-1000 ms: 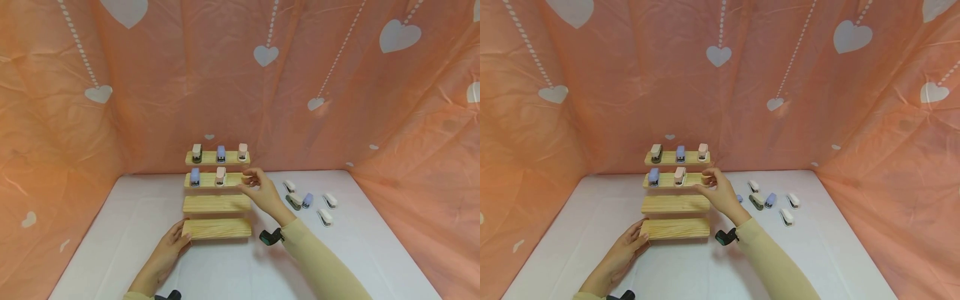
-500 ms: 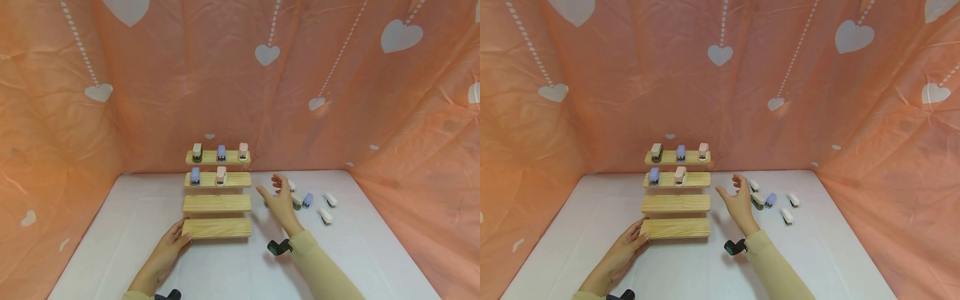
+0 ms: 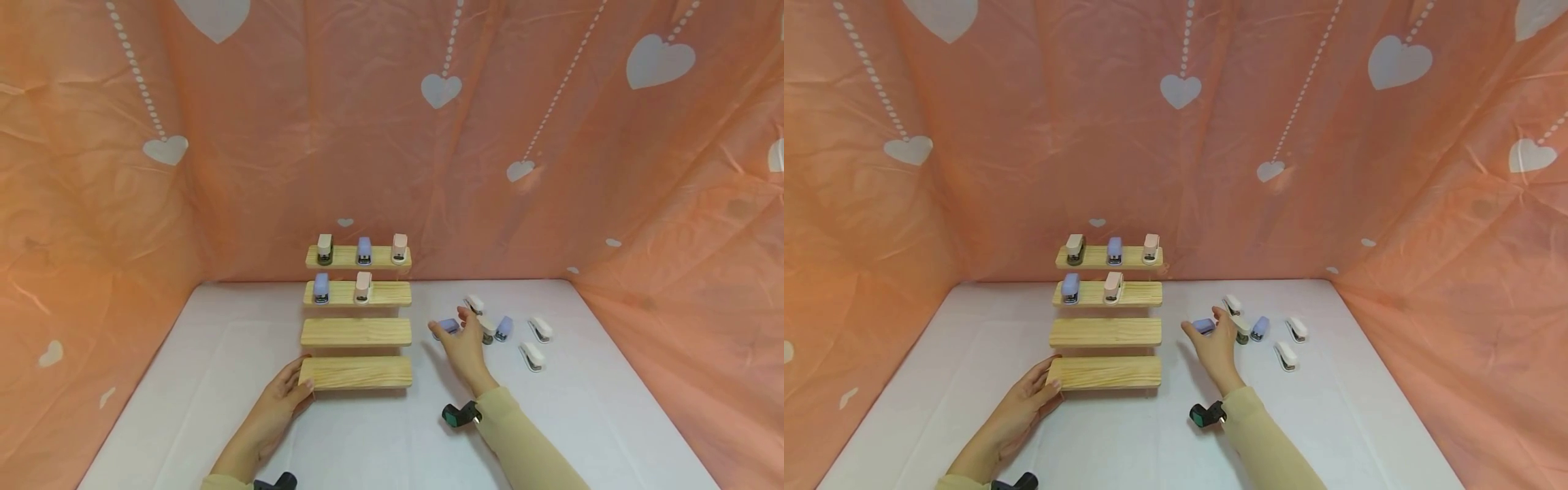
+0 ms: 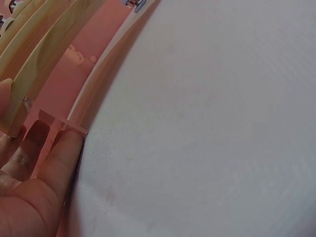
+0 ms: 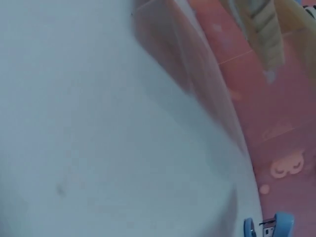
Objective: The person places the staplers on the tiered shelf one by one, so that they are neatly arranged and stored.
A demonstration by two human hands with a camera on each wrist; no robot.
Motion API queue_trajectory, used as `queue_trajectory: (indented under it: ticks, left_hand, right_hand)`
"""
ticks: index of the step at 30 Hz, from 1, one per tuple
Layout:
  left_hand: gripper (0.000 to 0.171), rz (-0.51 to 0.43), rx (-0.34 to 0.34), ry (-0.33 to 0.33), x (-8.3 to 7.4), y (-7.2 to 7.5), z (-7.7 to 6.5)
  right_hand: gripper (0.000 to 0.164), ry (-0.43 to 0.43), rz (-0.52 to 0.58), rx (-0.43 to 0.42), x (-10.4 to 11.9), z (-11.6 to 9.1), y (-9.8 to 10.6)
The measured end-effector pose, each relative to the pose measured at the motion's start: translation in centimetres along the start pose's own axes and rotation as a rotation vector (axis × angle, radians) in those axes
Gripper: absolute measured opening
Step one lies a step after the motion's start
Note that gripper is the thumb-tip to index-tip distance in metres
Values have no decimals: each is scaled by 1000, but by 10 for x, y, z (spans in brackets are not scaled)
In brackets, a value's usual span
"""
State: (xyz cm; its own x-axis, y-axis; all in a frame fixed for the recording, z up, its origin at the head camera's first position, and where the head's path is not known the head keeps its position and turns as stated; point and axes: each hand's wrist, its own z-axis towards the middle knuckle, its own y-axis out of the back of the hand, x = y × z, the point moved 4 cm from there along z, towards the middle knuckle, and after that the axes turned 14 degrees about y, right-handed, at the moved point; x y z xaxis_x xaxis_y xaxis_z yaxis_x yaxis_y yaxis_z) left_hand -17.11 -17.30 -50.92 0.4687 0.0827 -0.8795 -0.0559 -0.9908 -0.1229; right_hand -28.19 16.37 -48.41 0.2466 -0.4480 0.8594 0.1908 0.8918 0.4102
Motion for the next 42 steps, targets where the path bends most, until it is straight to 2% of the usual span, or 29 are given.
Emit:
queue_trajectory:
  ticks: [8, 13, 17, 22, 27, 33, 42]
  left_hand:
    - [61, -4, 3, 2, 0, -1, -2]
    - [61, 15, 9, -14, -1, -1, -3]
    - [61, 21, 13, -26, -2, -1, -3]
    - [62, 21, 14, -29, -2, -2, -3]
    - [62, 16, 14, -29, -2, -2, -3]
    - [62, 17, 6, -23, -2, -1, -3]
    - [62, 18, 1, -24, 0, 0, -1]
  right_hand:
    - [90, -41, -3, 71, -12, -3, -4]
    - [90, -69, 20, 83, -15, -4, -5]
    - [88, -94, -20, 93, -16, -3, -6]
    - [81, -84, -85, 95, -17, -1, -6]
    - [72, -67, -96, 88, -19, 0, -6]
    - [75, -79, -113, 92, -18, 3, -8]
    - [68, -70, -150, 91, -19, 6, -11]
